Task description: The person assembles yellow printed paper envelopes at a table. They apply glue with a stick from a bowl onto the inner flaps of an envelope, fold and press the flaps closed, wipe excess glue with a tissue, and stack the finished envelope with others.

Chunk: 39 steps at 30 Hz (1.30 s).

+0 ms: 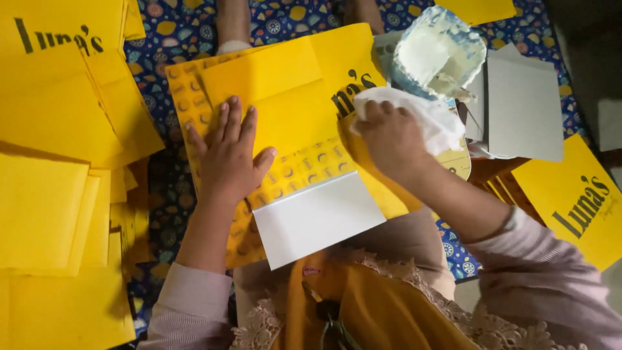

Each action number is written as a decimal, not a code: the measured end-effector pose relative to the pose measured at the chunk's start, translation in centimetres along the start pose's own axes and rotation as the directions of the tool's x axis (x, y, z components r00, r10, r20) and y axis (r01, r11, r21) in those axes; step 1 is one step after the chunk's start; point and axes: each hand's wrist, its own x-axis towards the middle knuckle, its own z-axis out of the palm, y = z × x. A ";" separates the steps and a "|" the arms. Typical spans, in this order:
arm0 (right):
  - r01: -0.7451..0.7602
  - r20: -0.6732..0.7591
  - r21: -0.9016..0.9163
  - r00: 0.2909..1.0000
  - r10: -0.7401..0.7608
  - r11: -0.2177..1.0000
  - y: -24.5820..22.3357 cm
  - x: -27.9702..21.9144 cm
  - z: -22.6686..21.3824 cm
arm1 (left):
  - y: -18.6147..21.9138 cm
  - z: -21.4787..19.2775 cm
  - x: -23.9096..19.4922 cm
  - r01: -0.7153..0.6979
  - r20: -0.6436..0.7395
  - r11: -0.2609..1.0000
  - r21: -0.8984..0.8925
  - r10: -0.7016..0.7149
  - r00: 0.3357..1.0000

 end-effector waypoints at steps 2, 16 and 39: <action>-0.004 0.129 0.190 0.991 -0.021 0.982 2.5 -0.7 -0.9 | 0.1 0.2 -0.1 -0.002 -0.022 1.000 0.027 0.003 1.000; -0.279 0.077 0.748 0.938 0.338 0.603 1.6 -2.3 1.9 | 6.6 1.6 6.3 -0.397 -0.305 0.913 -0.093 0.353 0.884; -0.249 0.027 0.884 0.872 0.488 0.396 1.0 -3.9 1.6 | 8.6 0.4 5.2 -0.435 -0.632 0.733 -0.523 0.008 0.775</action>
